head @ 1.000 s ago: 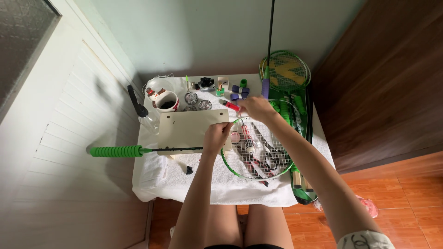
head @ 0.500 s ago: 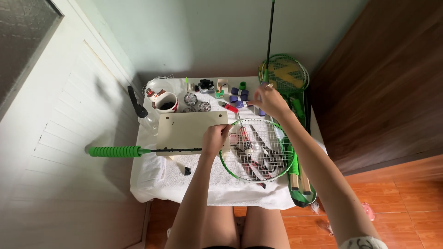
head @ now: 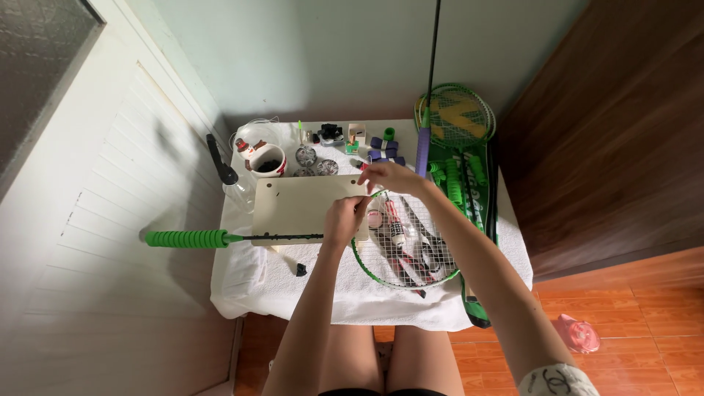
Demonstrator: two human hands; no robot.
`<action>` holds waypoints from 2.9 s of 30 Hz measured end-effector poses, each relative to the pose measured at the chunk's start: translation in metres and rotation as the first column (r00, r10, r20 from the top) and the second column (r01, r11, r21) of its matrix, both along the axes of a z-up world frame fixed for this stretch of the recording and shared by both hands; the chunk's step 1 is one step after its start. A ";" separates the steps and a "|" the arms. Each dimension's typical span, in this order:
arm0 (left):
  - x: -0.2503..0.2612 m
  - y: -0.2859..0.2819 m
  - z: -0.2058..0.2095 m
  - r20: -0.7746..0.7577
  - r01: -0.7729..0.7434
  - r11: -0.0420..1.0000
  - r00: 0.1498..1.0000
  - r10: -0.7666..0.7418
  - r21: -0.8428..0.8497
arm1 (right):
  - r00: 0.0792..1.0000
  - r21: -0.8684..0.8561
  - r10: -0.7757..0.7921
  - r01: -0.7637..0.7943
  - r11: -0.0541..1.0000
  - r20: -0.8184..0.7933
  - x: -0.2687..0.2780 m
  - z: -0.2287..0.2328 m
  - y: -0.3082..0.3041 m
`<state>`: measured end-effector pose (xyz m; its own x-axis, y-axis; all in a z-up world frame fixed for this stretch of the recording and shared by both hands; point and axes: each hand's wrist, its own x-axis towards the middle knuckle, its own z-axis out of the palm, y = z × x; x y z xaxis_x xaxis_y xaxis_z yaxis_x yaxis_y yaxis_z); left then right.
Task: The person manually strings a badminton racket using a tensioning tool.
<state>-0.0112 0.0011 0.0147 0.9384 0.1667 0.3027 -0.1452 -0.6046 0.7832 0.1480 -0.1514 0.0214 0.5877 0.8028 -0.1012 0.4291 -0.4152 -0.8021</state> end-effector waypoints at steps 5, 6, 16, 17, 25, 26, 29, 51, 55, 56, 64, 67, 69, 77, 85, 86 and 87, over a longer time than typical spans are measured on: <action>0.002 0.002 -0.006 0.043 0.002 0.999 0.999 -0.004 0.033 | 0.996 -0.172 -0.053 0.064 0.983 0.066 -0.010 0.019 0.002; 0.001 0.001 -0.007 0.054 0.006 0.999 0.999 -0.008 0.037 | 0.976 -0.262 -0.037 0.094 0.960 0.216 -0.015 0.026 0.001; 0.003 0.002 -0.009 0.045 0.007 0.991 0.999 -0.013 0.134 | 0.854 -0.261 -0.001 0.160 0.952 0.521 -0.016 0.020 -0.010; 0.005 0.002 -0.012 0.044 -0.001 0.991 0.999 -0.005 0.134 | 0.893 -0.192 -0.073 0.174 0.966 0.445 -0.014 0.015 -0.013; -0.013 -0.007 0.012 0.360 0.012 0.978 0.929 -0.088 0.209 | 0.943 0.114 -0.289 0.273 0.955 0.164 -0.016 -0.006 -0.040; -0.018 -0.007 0.010 0.277 0.113 0.971 0.946 -0.171 0.211 | 0.941 0.136 -0.296 0.276 0.952 0.163 -0.014 -0.007 -0.043; -0.061 -0.012 0.016 0.100 0.281 0.921 0.943 -0.317 0.271 | 0.939 0.087 -0.314 0.304 0.949 0.139 -0.023 -0.012 -0.047; -0.069 -0.016 0.008 0.091 0.240 0.773 0.929 -0.358 0.587 | 0.963 -0.051 -0.247 0.254 0.966 0.107 -0.033 0.004 -0.045; -0.066 -0.015 0.014 0.104 0.228 0.821 0.939 -0.327 0.524 | 0.962 -0.101 -0.261 0.268 0.958 0.077 -0.035 0.013 -0.043; -0.064 -0.016 0.014 0.083 0.208 0.815 0.951 -0.298 0.541 | 0.962 -0.115 -0.259 0.268 0.956 0.086 -0.036 0.014 -0.043; -0.053 -0.015 0.000 0.081 0.184 0.801 0.957 -0.277 0.569 | 0.965 -0.067 -0.245 0.252 0.965 0.093 -0.034 0.011 -0.042; -0.049 -0.016 -0.002 0.148 0.112 0.845 0.964 -0.220 0.523 | 0.958 -0.171 -0.275 0.285 0.943 0.076 -0.034 0.017 -0.040; -0.046 -0.016 -0.003 0.111 0.129 0.826 0.968 -0.225 0.549 | 0.967 -0.105 -0.246 0.252 0.962 0.063 -0.029 0.011 -0.041; -0.034 -0.014 0.000 0.109 0.121 0.838 0.972 -0.209 0.532 | 0.975 -0.141 -0.223 0.222 0.965 0.015 -0.026 0.020 -0.040; -0.022 -0.014 0.001 0.090 0.138 0.815 0.970 -0.226 0.563 | 0.978 -0.205 -0.211 0.206 0.957 -0.002 -0.025 0.032 -0.037; -0.022 -0.013 0.002 0.099 0.133 0.813 0.969 -0.228 0.566 | 0.979 -0.197 -0.204 0.199 0.960 -0.005 -0.023 0.030 -0.038; -0.022 -0.012 0.003 0.109 0.127 0.811 0.967 -0.228 0.571 | 0.980 -0.189 -0.197 0.192 0.963 -0.008 -0.021 0.029 -0.037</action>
